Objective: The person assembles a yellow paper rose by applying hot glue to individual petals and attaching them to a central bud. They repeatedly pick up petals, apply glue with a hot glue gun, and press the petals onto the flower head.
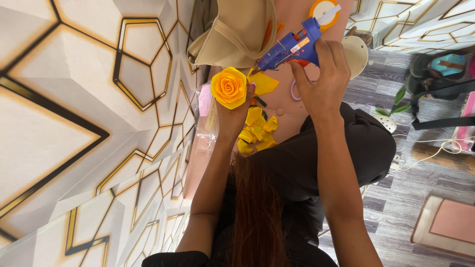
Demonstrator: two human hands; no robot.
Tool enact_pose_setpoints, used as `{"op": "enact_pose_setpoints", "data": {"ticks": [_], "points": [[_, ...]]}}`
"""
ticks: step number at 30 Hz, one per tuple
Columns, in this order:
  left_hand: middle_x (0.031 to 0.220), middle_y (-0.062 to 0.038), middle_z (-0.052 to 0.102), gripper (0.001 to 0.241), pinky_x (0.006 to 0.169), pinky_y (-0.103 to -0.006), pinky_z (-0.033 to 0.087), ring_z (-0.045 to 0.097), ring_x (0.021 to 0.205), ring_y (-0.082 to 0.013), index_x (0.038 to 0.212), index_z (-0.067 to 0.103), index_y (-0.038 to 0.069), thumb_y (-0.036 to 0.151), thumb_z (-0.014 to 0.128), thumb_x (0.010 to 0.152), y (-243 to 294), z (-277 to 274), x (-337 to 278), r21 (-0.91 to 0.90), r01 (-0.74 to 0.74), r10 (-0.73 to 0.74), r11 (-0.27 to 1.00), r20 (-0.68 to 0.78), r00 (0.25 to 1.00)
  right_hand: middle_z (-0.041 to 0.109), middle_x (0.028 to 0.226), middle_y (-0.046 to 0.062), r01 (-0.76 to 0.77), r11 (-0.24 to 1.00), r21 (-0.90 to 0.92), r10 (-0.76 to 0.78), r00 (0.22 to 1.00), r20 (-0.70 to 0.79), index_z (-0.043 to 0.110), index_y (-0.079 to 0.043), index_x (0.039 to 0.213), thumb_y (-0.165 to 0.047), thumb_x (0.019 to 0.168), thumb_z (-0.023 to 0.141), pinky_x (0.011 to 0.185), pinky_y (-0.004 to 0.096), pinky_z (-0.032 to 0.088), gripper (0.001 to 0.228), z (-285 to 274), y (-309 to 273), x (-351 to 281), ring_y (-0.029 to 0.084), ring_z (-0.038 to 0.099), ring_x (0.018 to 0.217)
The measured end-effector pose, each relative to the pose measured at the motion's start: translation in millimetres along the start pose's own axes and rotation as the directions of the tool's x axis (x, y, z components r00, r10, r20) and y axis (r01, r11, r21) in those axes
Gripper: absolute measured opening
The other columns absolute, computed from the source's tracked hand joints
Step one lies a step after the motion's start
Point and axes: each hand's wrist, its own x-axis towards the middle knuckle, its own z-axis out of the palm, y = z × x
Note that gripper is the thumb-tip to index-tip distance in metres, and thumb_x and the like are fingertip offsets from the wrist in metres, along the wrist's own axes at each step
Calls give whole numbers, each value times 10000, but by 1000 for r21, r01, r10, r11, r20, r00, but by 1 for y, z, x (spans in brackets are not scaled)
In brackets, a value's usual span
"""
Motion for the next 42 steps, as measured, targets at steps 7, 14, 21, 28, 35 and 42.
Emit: {"op": "enact_pose_setpoints", "data": {"ticks": [7,14,21,28,35,42], "points": [[1270,-67,653,523,1025,-350,629,703,1220,-209,1323,528,153,387,767,921,0,-1,-1,7,22,-22,1000,5,1000,609,1123,187,21,1000,-11,-21,999,-25,566,28,1247,-81,972,946,780,446,518,481,0,2,0,344,613,985],[1271,-69,649,524,1022,-349,633,701,1219,-210,1325,523,152,384,767,923,4,-3,-2,19,19,-19,1000,14,1000,614,1159,186,30,997,-77,-32,999,-32,556,10,1284,-120,991,954,814,458,528,512,2,7,-3,347,614,1021],[1261,-65,657,523,1014,-344,634,703,1212,-210,1316,532,153,401,764,918,6,-3,-2,29,24,-24,999,15,1000,604,1144,184,47,997,-68,-50,998,-47,559,20,1270,-97,984,972,820,463,523,516,1,7,-2,346,602,1008],[1278,-67,649,520,1028,-357,632,703,1226,-212,1326,525,158,378,768,923,2,-3,0,14,19,-19,1000,21,1000,611,1142,189,57,996,-71,-60,997,-42,556,14,1268,-110,986,953,822,465,528,503,3,7,-3,354,613,1010],[1256,-64,658,512,1017,-346,633,710,1203,-208,1313,528,155,392,763,925,5,-3,1,25,-3,3,1000,20,1000,608,1139,184,38,997,-64,-42,998,-53,556,11,1267,-88,983,952,819,463,514,497,1,5,-2,347,598,1000],[1265,-67,657,523,1015,-354,638,710,1210,-212,1319,530,153,377,777,916,5,-2,2,-9,23,-23,1000,11,1000,612,1144,183,38,996,-76,-43,997,-63,563,14,1276,-94,989,954,835,478,511,497,1,8,-2,358,594,1009]]}}
